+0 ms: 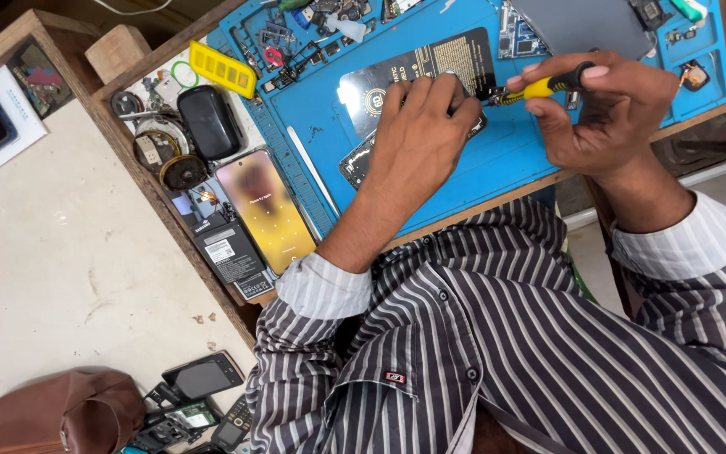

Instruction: The person uses a yellow-handled screwdriver to remove screws from the internal frame of a disassembled smartphone. They repeatedly adjust the phone's position on a blue anti-static mat and continue unscrewing components while handling the device with both hands.

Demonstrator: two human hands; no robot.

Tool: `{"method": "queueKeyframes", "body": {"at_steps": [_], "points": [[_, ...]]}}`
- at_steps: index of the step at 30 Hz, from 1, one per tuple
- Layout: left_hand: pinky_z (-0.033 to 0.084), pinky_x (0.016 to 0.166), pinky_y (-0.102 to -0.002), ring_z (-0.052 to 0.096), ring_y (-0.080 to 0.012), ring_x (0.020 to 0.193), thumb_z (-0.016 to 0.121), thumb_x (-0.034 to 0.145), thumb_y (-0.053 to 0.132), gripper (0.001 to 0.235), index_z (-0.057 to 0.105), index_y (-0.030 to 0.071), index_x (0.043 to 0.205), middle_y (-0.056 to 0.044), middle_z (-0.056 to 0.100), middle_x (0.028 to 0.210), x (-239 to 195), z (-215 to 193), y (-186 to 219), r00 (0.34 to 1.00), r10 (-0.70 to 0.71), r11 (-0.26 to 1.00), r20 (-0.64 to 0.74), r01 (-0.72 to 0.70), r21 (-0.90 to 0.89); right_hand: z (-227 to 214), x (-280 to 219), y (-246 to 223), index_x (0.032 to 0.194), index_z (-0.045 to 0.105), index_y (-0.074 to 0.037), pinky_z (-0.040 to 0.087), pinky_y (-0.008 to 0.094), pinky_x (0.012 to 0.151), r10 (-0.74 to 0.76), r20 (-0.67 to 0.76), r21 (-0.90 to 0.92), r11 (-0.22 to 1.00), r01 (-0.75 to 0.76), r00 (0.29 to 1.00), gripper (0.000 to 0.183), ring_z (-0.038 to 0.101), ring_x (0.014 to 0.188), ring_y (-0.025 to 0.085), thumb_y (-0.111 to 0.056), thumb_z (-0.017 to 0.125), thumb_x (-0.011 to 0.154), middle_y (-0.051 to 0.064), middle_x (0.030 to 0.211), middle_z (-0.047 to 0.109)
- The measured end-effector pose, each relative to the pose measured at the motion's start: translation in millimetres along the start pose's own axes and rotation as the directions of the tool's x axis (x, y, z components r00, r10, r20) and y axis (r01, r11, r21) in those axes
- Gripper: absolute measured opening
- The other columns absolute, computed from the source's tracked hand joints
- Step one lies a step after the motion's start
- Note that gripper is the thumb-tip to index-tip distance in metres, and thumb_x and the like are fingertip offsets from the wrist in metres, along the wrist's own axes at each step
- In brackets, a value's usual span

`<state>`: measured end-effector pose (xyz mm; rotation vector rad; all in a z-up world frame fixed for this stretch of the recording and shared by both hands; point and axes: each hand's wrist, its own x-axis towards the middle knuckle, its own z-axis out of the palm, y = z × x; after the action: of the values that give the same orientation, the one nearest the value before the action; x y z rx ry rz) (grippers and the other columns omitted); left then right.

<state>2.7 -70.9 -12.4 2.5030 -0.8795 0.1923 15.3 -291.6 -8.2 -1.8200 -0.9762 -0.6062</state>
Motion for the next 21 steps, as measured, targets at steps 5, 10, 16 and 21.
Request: {"method": "queueKeyframes", "body": {"at_steps": [5, 10, 16, 21], "points": [[0.043, 0.091, -0.039, 0.057, -0.0215, 0.100, 0.071, 0.092, 0.013, 0.013, 0.074, 0.011, 0.104, -0.003, 0.057, 0.100, 2.2, -3.4, -3.3, 0.999, -0.004, 0.999, 0.037, 0.006, -0.048, 5.9, -6.7, 2.1, 0.125, 0.026, -0.003, 0.068, 0.042, 0.076, 0.026, -0.005, -0.010, 1.000, -0.026, 1.000, 0.043, 0.075, 0.089, 0.038, -0.007, 0.062, 0.101, 0.030, 0.100, 0.063], [0.044, 0.090, -0.039, 0.058, -0.0221, 0.104, 0.081, 0.088, 0.016, 0.027, 0.071, 0.011, 0.113, -0.003, 0.060, 0.110, -3.5, -9.2, -12.7, 0.998, -0.060, 0.968, 0.006, 0.059, -0.244, 12.7, -8.0, 7.5, 0.126, 0.027, -0.003, 0.071, 0.047, 0.078, 0.006, -0.030, 0.031, 1.000, -0.005, 1.000, 0.045, 0.075, 0.089, 0.039, -0.004, 0.064, 0.101, 0.029, 0.099, 0.061], [0.045, 0.088, -0.037, 0.059, -0.0217, 0.105, 0.086, 0.085, 0.018, 0.039, 0.070, 0.011, 0.120, -0.001, 0.060, 0.116, -9.7, -6.3, -18.8, 0.991, -0.129, 0.940, -0.021, 0.116, -0.320, 16.2, -8.2, 5.7, 0.129, 0.025, -0.004, 0.070, 0.046, 0.076, 0.011, -0.020, -0.015, 1.000, -0.011, 1.000, 0.047, 0.074, 0.090, 0.037, -0.004, 0.063, 0.102, 0.029, 0.100, 0.061], [0.044, 0.087, -0.037, 0.059, -0.0204, 0.104, 0.086, 0.086, 0.018, 0.039, 0.071, 0.011, 0.120, -0.001, 0.060, 0.116, -10.1, -4.9, -21.5, 0.990, -0.143, 0.932, -0.015, 0.129, -0.338, 17.4, -4.5, 7.5, 0.130, 0.027, -0.003, 0.070, 0.046, 0.073, -0.007, -0.011, -0.027, 1.000, 0.007, 1.000, 0.048, 0.075, 0.089, 0.038, -0.004, 0.065, 0.101, 0.027, 0.098, 0.060]]}}
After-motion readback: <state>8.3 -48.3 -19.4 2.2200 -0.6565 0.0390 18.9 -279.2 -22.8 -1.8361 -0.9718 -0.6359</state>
